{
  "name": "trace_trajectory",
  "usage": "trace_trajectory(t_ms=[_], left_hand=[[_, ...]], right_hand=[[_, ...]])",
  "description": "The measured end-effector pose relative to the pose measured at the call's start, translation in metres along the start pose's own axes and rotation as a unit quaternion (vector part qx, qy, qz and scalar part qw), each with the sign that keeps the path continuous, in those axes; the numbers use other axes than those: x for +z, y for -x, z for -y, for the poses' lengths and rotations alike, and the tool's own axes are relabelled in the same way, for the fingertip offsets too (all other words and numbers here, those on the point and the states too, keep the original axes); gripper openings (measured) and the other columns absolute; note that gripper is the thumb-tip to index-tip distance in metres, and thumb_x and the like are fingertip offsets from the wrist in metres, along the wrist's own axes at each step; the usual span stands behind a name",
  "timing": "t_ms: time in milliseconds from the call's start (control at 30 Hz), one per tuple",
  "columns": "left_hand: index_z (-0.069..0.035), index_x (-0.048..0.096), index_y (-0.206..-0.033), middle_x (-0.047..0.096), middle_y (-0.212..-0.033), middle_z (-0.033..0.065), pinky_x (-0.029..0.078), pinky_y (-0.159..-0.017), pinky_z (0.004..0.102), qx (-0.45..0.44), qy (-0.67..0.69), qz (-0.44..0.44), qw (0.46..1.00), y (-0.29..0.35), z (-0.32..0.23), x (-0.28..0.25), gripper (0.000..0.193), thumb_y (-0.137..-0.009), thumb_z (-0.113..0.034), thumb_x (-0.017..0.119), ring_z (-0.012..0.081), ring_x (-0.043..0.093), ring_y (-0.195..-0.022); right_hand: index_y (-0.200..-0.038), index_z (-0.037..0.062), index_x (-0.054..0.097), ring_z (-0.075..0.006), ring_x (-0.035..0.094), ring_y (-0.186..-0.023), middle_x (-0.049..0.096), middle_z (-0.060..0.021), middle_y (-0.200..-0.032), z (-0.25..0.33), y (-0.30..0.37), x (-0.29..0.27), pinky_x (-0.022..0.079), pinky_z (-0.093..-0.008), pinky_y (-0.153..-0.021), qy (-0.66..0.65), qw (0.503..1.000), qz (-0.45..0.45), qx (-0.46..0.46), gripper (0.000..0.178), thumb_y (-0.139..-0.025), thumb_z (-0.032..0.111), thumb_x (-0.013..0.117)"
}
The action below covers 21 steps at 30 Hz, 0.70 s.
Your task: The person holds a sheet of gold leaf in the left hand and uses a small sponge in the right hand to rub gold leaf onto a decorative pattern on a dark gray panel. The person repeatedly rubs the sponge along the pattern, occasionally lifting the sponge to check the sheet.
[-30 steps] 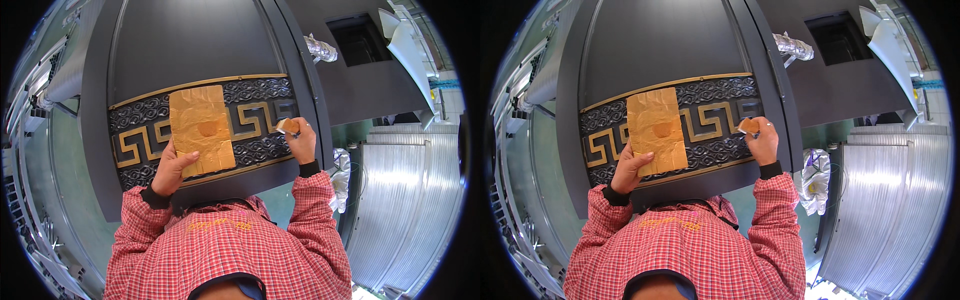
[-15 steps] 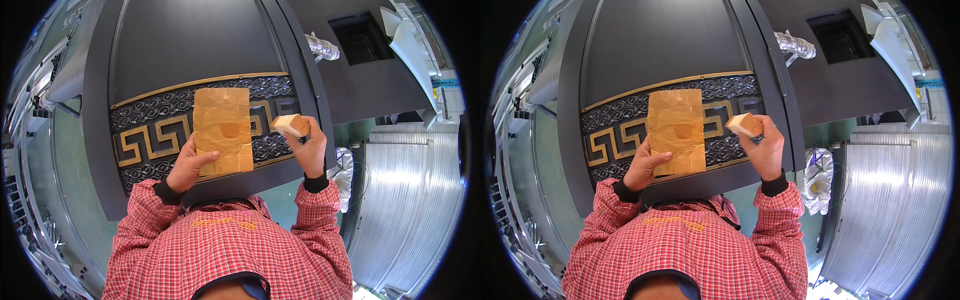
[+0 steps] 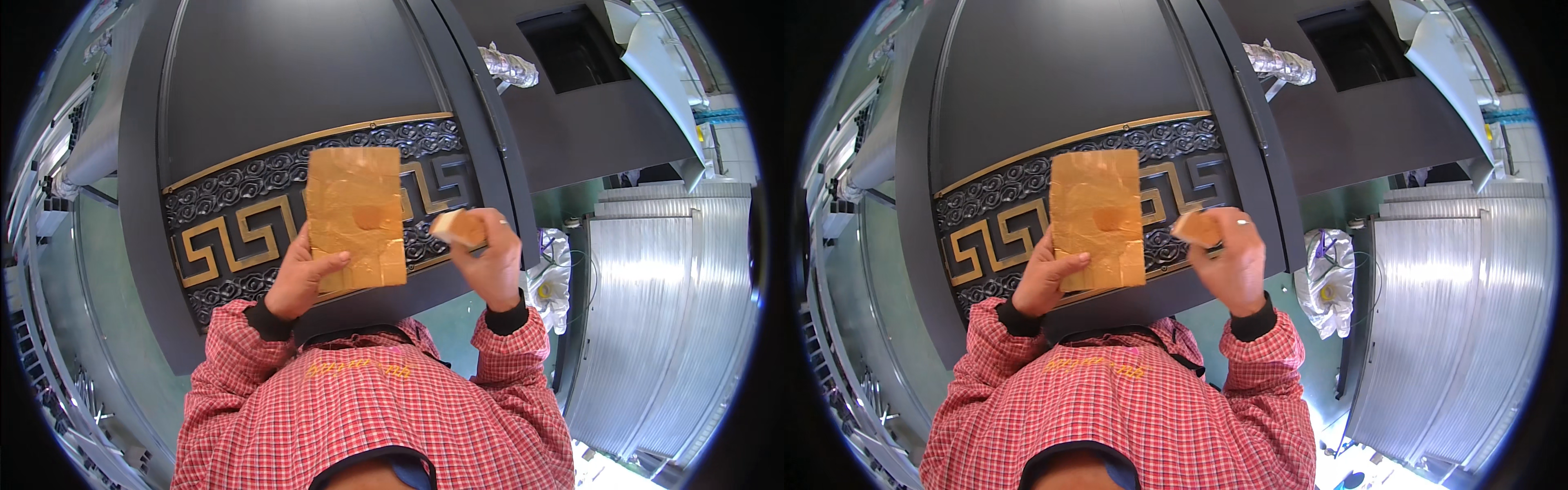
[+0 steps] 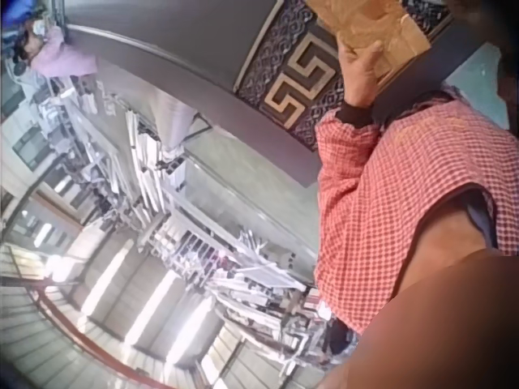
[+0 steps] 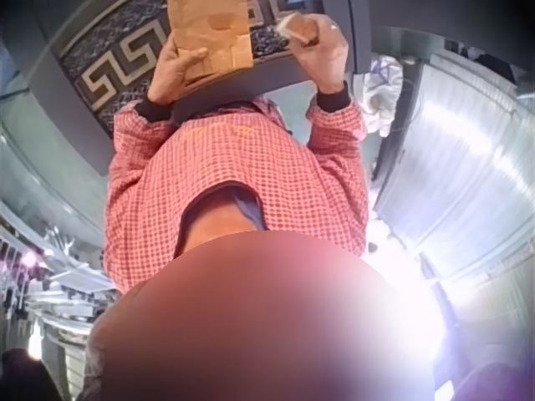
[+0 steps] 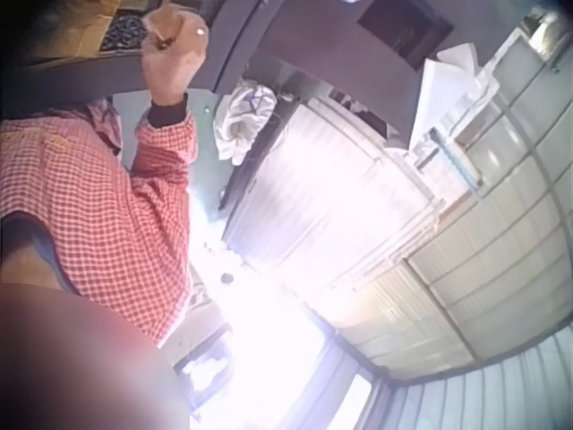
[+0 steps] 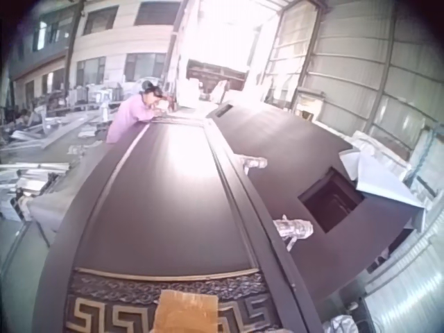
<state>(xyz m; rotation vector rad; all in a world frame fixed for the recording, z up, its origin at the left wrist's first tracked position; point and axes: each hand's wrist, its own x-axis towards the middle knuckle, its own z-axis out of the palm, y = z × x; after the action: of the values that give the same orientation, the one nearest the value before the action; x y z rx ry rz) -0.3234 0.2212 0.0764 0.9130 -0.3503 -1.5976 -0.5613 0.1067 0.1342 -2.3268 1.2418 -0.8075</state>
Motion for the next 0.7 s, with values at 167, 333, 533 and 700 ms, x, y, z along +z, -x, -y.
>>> trace_trajectory(t_ms=[167, 333, 533, 700], left_hand=[[-0.002, 0.037, -0.137, 0.056, -0.128, 0.0111, 0.046, -0.099, 0.0329, -0.002, -0.002, -0.021, 1.000, -0.003, -0.006, -0.008, 0.058, -0.085, 0.004, 0.063, 0.0191, 0.056, -0.116], [-0.002, 0.037, -0.137, 0.055, -0.128, 0.0119, 0.045, -0.099, 0.0332, -0.008, 0.005, -0.018, 1.000, -0.005, -0.004, -0.008, 0.058, -0.085, 0.003, 0.063, 0.0197, 0.055, -0.117], [-0.001, 0.037, -0.137, 0.055, -0.128, 0.0118, 0.046, -0.098, 0.0332, -0.010, -0.006, -0.031, 0.999, -0.006, -0.006, -0.008, 0.057, -0.086, 0.002, 0.063, 0.0195, 0.056, -0.116], [-0.001, 0.037, -0.137, 0.055, -0.128, 0.0118, 0.047, -0.098, 0.0332, -0.010, 0.000, -0.035, 0.999, -0.006, -0.007, -0.007, 0.057, -0.086, 0.002, 0.063, 0.0193, 0.057, -0.115]], right_hand=[[-0.105, 0.0056, 0.056, -0.0320, 0.066, -0.083, 0.066, -0.0154, -0.092, -0.064, 0.018, -0.004, 0.052, -0.0389, -0.074, 0.068, 0.983, -0.083, 0.147, 0.041, -0.069, 0.003, 0.074], [-0.112, 0.0078, 0.053, -0.0315, 0.067, -0.084, 0.067, -0.0149, -0.090, -0.094, 0.009, 0.018, 0.052, -0.0388, -0.074, 0.078, 0.983, -0.076, 0.147, 0.048, -0.070, 0.005, 0.076], [-0.109, 0.0073, 0.053, -0.0329, 0.066, -0.084, 0.067, -0.0156, -0.089, -0.109, -0.027, 0.040, 0.052, -0.0403, -0.073, 0.073, 0.990, -0.057, 0.108, 0.045, -0.070, 0.003, 0.075], [-0.101, 0.0055, 0.053, -0.0341, 0.065, -0.083, 0.066, -0.0162, -0.088, -0.117, -0.031, 0.040, 0.050, -0.0417, -0.070, 0.102, 0.986, -0.002, 0.131, 0.038, -0.071, 0.007, 0.075]])
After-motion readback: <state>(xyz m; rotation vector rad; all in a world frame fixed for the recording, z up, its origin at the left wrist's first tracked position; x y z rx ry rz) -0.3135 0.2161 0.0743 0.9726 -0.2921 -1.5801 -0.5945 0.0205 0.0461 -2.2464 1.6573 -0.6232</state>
